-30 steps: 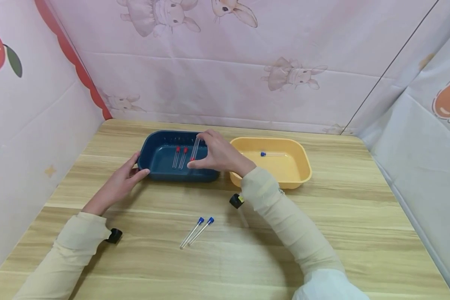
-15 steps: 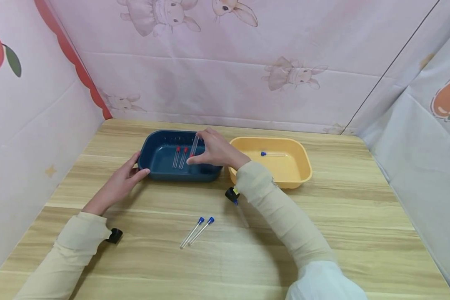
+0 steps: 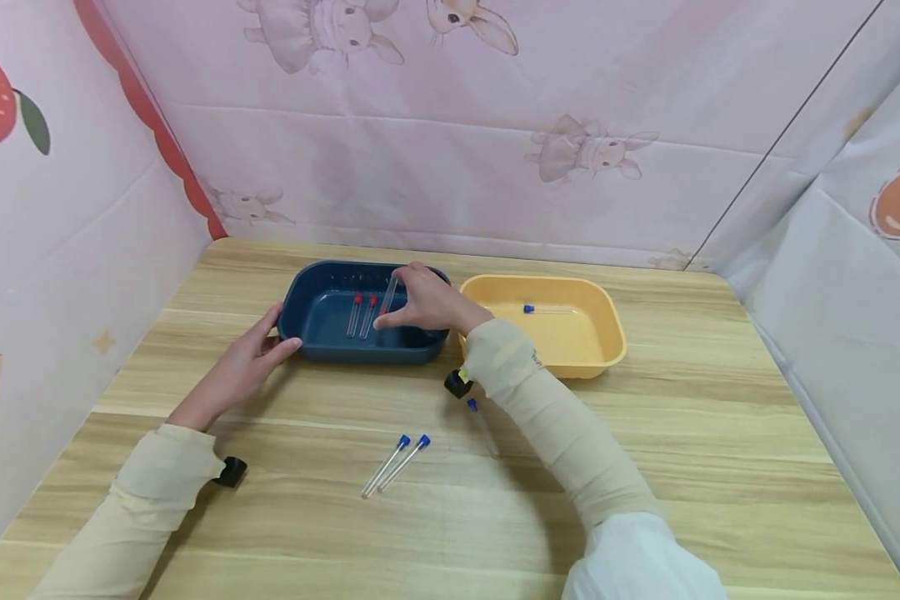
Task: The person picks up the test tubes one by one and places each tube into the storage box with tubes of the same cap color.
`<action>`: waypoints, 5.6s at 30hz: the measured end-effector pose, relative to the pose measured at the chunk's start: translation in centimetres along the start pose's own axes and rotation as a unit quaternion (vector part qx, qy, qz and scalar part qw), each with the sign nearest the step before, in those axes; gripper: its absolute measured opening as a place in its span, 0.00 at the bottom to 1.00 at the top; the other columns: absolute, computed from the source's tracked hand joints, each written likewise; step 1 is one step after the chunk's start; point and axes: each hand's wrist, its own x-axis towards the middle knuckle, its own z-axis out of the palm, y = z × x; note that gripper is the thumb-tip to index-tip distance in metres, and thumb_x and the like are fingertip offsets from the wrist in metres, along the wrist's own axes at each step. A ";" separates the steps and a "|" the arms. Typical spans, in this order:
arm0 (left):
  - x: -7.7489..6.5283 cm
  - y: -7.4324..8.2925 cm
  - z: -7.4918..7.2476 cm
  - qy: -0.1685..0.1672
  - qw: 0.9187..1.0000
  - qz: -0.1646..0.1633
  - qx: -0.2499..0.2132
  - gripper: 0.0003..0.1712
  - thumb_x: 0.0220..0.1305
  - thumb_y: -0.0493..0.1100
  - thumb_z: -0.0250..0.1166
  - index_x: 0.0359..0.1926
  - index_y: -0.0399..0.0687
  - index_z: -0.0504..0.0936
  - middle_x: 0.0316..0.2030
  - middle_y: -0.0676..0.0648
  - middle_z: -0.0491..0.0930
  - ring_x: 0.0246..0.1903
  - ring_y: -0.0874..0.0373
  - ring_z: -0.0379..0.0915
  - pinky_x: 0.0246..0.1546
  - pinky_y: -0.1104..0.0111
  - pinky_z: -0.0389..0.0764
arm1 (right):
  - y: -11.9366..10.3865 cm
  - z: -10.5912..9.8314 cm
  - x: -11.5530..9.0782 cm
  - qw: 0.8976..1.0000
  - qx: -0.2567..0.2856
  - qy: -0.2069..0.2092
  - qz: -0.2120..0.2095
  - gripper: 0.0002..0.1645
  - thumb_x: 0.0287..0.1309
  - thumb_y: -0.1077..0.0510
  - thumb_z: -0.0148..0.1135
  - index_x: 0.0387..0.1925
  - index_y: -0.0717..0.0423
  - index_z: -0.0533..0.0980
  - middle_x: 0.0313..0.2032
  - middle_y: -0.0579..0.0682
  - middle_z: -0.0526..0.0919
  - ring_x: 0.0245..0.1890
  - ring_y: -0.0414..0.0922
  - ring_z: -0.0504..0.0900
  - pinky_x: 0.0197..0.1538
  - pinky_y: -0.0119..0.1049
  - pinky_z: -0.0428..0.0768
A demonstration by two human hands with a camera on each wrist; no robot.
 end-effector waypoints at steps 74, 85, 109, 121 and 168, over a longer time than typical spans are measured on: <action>-0.2 -0.2 0.3 0.008 1.000 0.001 -0.014 0.46 0.81 0.54 0.54 0.83 0.42 0.38 0.77 0.29 0.53 0.71 0.34 0.61 0.71 0.41 0.60 | 0.2 3.2 3.6 0.989 -0.101 -0.098 0.044 0.56 0.59 0.37 0.74 0.76 0.64 0.62 0.67 0.62 0.69 0.65 0.54 0.68 0.70 0.45 0.70; -0.3 0.0 0.1 0.005 1.000 0.001 -0.016 0.47 0.81 0.55 0.53 0.83 0.42 0.37 0.78 0.30 0.51 0.73 0.34 0.60 0.72 0.41 0.59 | -0.1 1.9 2.2 0.995 -0.057 -0.084 0.026 0.47 0.71 0.41 0.63 0.77 0.66 0.60 0.72 0.63 0.67 0.70 0.54 0.69 0.72 0.46 0.69; -0.4 -0.2 0.2 0.003 1.000 -0.003 -0.018 0.48 0.81 0.58 0.52 0.83 0.43 0.36 0.77 0.29 0.53 0.72 0.34 0.61 0.71 0.40 0.60 | 0.3 -2.6 -4.7 0.996 0.042 0.054 -0.055 0.37 0.72 0.51 0.65 0.73 0.67 0.66 0.65 0.64 0.75 0.61 0.58 0.76 0.61 0.51 0.78; -0.3 -0.1 0.2 0.000 1.000 -0.007 -0.013 0.47 0.81 0.57 0.53 0.83 0.44 0.36 0.78 0.29 0.52 0.72 0.34 0.60 0.71 0.40 0.60 | 2.4 -4.8 -9.6 0.990 0.052 0.118 -0.050 0.34 0.70 0.55 0.67 0.70 0.68 0.69 0.65 0.64 0.76 0.60 0.61 0.76 0.59 0.55 0.79; -0.3 0.2 0.2 -0.002 1.000 -0.013 -0.003 0.48 0.81 0.59 0.52 0.83 0.43 0.35 0.78 0.29 0.49 0.73 0.32 0.58 0.71 0.39 0.58 | 10.8 -7.8 -23.5 0.964 0.033 0.259 0.050 0.28 0.71 0.59 0.65 0.66 0.69 0.72 0.61 0.69 0.76 0.55 0.63 0.76 0.49 0.22 0.73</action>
